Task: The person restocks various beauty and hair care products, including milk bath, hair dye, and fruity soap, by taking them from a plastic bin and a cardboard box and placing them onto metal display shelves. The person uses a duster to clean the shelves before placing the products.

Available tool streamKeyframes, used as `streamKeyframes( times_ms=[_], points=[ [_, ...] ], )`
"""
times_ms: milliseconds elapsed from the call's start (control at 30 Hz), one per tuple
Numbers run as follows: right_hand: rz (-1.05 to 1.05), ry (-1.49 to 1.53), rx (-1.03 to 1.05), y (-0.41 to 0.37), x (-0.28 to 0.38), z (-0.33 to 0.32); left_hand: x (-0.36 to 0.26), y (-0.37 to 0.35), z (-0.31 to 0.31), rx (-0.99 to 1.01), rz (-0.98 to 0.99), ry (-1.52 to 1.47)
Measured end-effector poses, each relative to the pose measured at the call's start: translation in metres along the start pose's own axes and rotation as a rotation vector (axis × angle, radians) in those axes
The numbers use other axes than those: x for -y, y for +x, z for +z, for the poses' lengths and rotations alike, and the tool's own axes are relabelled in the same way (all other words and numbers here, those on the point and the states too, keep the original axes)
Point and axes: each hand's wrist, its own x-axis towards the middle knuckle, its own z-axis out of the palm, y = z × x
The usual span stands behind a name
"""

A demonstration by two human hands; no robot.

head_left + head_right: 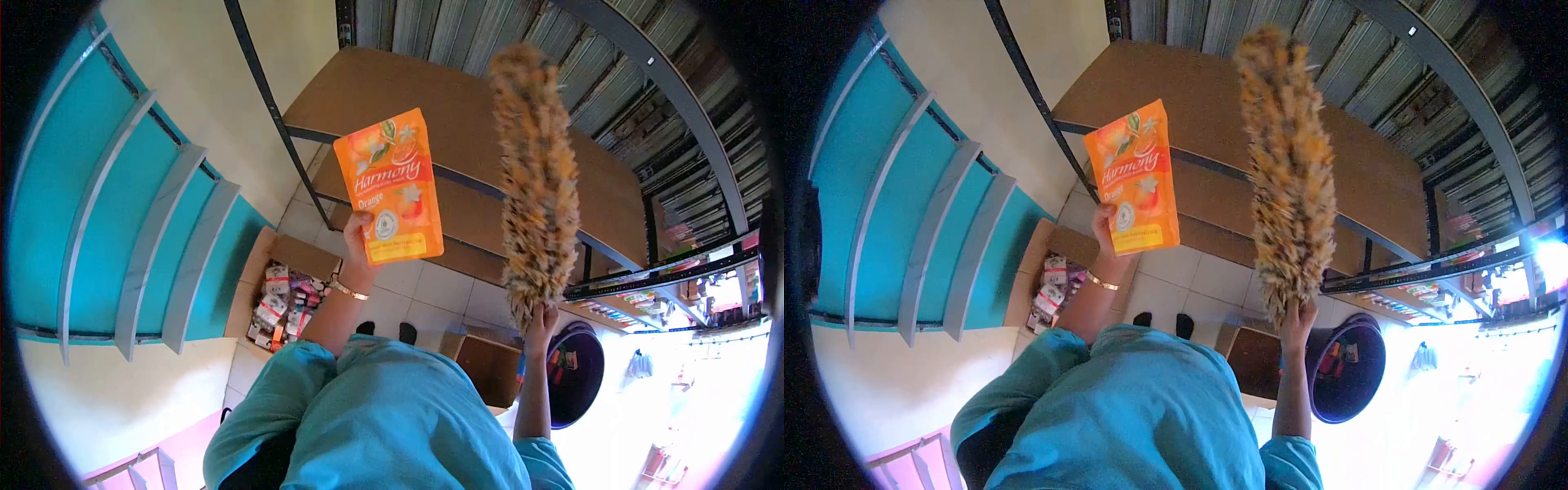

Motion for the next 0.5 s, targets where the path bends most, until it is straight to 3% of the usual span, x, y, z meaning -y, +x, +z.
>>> streamKeyframes(
  times_ms=[100,200,233,267,333,367,433,467,500],
  points=[
    [0.081,0.022,0.241,-0.031,-0.013,-0.008,0.005,0.001,0.022,-0.096,-0.042,-0.042],
    [-0.053,0.097,0.169,-0.045,-0.052,0.011,0.012,0.003,0.029,0.021,-0.027,-0.299],
    [0.074,-0.045,0.222,-0.038,-0.046,-0.002,0.014,0.005,0.004,0.029,-0.070,-0.243],
    [0.194,-0.195,0.293,-0.034,0.008,0.007,0.016,0.007,-0.020,0.039,-0.111,-0.187],
    [0.016,-0.021,0.033,-0.036,-0.006,0.017,0.013,0.003,0.018,-0.147,-0.111,0.016],
    [0.067,-0.016,0.162,-0.036,-0.015,0.014,0.014,0.005,0.033,-0.227,-0.147,0.078],
    [0.172,-0.013,0.424,-0.040,-0.030,0.000,0.018,0.004,-0.011,0.007,-0.198,-0.139],
    [0.168,0.048,0.454,-0.043,-0.030,0.005,0.018,0.001,-0.027,0.119,-0.229,-0.247],
    [0.167,0.109,0.481,-0.050,-0.030,0.013,0.018,-0.007,-0.021,0.109,-0.154,-0.153]
  ],
)
